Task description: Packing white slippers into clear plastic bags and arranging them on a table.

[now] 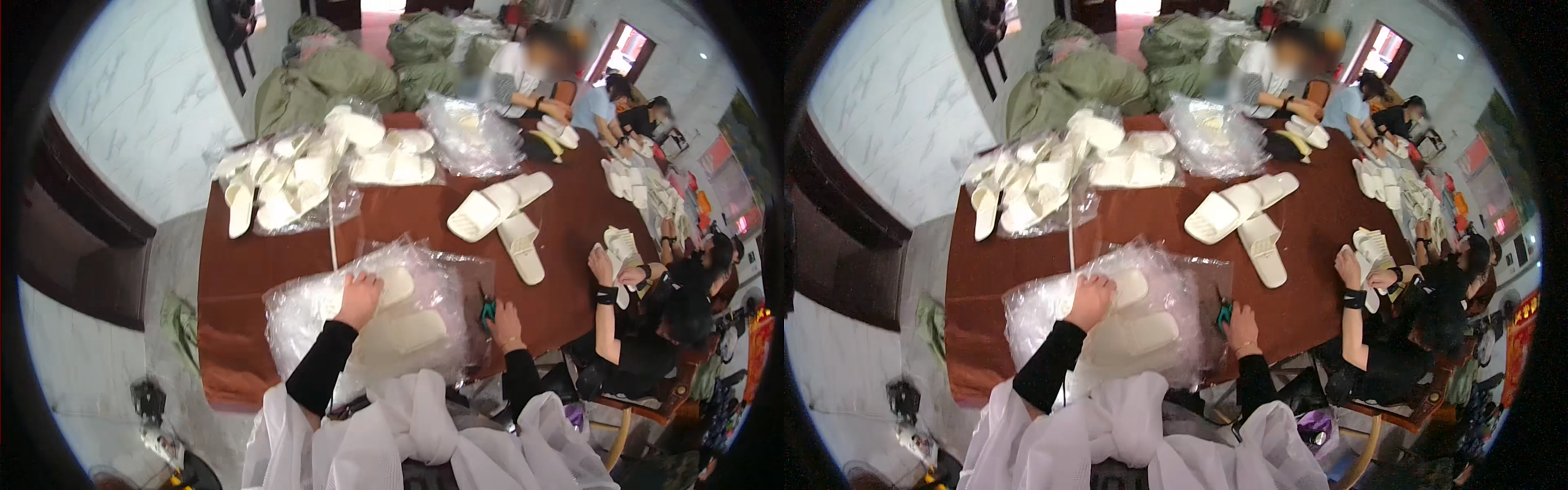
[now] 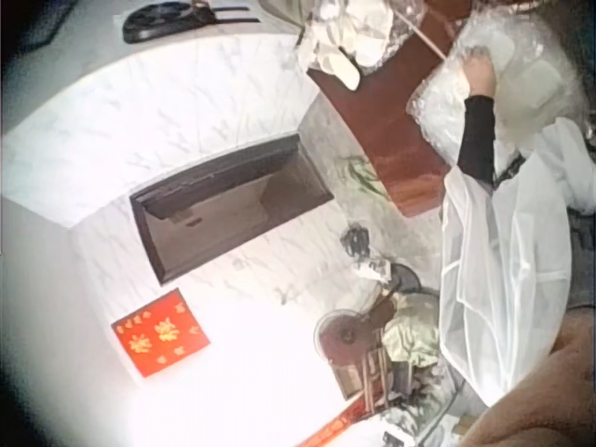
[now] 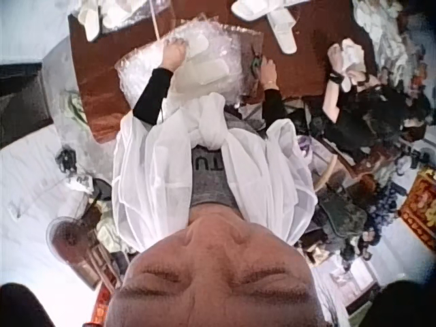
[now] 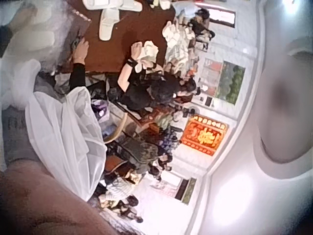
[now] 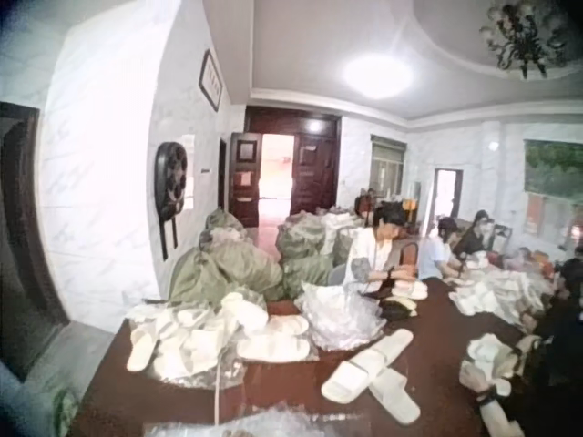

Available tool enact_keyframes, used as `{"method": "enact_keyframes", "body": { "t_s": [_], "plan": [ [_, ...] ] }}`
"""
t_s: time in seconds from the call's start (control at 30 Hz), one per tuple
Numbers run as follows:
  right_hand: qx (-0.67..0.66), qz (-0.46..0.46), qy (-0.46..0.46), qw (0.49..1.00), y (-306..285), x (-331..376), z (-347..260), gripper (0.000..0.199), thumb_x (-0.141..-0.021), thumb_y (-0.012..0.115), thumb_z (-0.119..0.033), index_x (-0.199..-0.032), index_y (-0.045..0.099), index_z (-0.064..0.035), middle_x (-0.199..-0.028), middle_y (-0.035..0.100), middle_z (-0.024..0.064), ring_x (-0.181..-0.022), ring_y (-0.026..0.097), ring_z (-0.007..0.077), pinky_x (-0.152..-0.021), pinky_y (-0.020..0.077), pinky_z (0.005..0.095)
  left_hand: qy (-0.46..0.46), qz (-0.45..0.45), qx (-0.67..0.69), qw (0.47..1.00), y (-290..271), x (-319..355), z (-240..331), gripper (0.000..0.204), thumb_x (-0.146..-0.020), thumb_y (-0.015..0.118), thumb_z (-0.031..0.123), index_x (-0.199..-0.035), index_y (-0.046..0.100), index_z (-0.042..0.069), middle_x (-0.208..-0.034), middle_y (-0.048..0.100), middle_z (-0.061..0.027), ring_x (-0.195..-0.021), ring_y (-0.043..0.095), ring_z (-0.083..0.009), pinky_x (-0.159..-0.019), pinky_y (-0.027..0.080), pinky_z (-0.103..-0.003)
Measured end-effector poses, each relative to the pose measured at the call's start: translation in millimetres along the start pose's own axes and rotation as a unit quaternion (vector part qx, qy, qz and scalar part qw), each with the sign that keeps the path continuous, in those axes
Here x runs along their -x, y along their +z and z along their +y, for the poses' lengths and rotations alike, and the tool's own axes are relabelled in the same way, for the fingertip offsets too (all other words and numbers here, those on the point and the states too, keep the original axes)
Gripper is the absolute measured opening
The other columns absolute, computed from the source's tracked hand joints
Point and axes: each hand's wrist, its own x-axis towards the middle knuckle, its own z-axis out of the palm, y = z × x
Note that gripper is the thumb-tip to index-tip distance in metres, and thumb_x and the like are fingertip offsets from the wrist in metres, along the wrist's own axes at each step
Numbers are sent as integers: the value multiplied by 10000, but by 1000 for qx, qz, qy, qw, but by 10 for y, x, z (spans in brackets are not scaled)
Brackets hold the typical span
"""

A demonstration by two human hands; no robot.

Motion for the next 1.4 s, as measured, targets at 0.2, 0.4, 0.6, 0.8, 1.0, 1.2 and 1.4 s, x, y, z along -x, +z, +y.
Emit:
{"method": "enact_keyframes", "body": {
  "t_s": [0.2,0.4,0.6,0.8,1.0,1.2,1.4],
  "plan": [
    [-9,-8,1,1000,-10,73,-75,462,-814,691,-285,-1225,529,-148,-1003,611,191,-926,621,389,-785,521,465,6,-64,-31,997,81,63,15,142,-843,534,138,-910,655,109,-959,641,-72,-1006,601,-242,-960,379,-557],
    [-173,-17,29,984,-392,-145,-188,449,-864,627,-387,-1225,500,-153,-908,662,226,-852,641,425,-728,496,498,-13,19,-42,999,332,48,-123,94,-887,528,167,-896,609,122,-908,635,-89,-901,621,-261,-896,403,-524],
    [-229,-90,-110,963,-722,-170,-646,513,-801,691,-229,-1236,448,-109,-977,658,192,-901,631,412,-754,495,494,-95,81,209,970,-87,-181,-90,58,-901,565,120,-912,533,73,-617,606,-111,-620,637,-291,-790,472,-440],
    [-137,-121,-241,953,-773,-82,-1344,542,-764,737,-395,-1145,509,-85,-909,655,179,-870,638,386,-756,492,472,-117,96,327,933,-268,-56,-63,71,-879,584,120,-897,525,85,-656,643,-112,-660,649,-325,-672,490,-442],
    [-59,-201,-286,935,-710,-25,-1701,534,-788,670,-524,-1076,556,-90,-826,669,170,-796,655,370,-684,500,463,-135,107,314,934,-271,9,-28,85,-876,588,104,-913,515,84,-673,645,-124,-684,657,-341,-615,492,-452],
    [-71,-168,-290,939,-676,-103,-1816,409,-808,657,-436,-1055,569,-122,-754,666,147,-714,661,360,-628,508,466,-155,108,351,917,-329,6,-22,81,-916,563,88,-946,489,74,-718,644,-114,-678,662,-291,-635,501,-393],
    [-112,-72,-189,973,-491,-251,-1109,364,-818,656,-336,-1077,562,-99,-903,663,175,-850,651,356,-728,512,473,-217,304,665,646,-933,100,91,117,-967,532,109,-1052,479,49,-835,593,-57,-785,606,-143,-768,478,-289]
  ]
}}
